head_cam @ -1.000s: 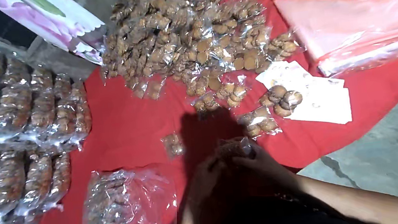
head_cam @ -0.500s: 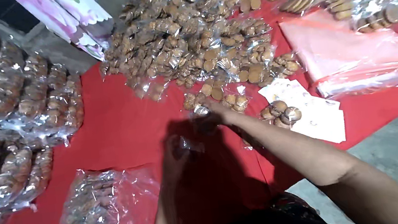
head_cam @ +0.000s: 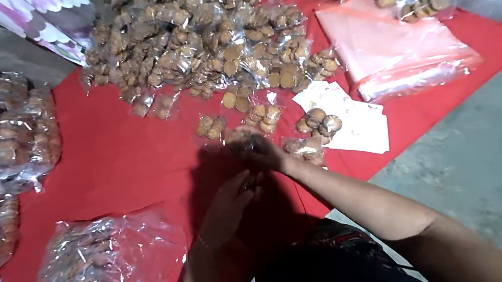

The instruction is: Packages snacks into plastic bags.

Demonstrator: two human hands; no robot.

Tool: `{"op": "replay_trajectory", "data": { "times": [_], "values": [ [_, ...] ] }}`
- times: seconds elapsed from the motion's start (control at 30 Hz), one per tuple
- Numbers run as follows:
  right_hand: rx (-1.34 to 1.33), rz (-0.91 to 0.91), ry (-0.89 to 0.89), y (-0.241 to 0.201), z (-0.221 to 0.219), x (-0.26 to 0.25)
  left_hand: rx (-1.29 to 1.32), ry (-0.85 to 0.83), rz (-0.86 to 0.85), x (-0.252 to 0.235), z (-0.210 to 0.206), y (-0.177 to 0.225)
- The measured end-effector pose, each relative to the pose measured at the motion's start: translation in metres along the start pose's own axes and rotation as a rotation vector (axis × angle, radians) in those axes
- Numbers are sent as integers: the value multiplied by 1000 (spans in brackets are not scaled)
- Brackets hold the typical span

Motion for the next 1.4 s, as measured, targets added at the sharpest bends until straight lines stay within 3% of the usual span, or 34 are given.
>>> {"op": "replay_trajectory", "data": {
  "times": [0.1,0.2,0.37,0.47,0.6,0.73,0.87,0.97,1.1,1.27,1.33,1.4],
  "values": [
    [79,21,-319,-9,-4,17,-38,154,0,16,-4,-1],
    [127,26,-441,-18,9,31,-57,306,-2,36,-15,-7],
    [134,97,-385,-7,17,63,4,397,119,40,-26,-3],
    [182,167,-230,-4,3,80,54,399,200,41,-38,11],
    [294,232,-159,1,-8,82,211,513,395,49,-45,-1],
    [321,168,-237,-4,-7,85,415,332,462,45,-42,-11],
    [429,154,-277,-17,-8,102,370,183,430,60,-39,-11],
    [444,143,-112,-17,-20,109,388,215,420,68,-33,5],
    [220,239,2,-34,-51,119,413,369,398,81,-3,25],
    [258,111,38,-6,-85,139,549,306,414,119,-12,-12],
    [222,115,77,-11,-100,145,574,307,467,124,5,-9],
    [229,117,83,-11,-107,151,592,159,536,130,30,-2]
  ]
}}
Point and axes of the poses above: each hand's wrist, its own x-axis away from the middle knuckle, its own z-axis out of the back of the hand, y = z × x, the point moved 3 cm from there along -x, towards the middle knuckle, and after that the axes turned 12 degrees about y, right-handed, at the moved point
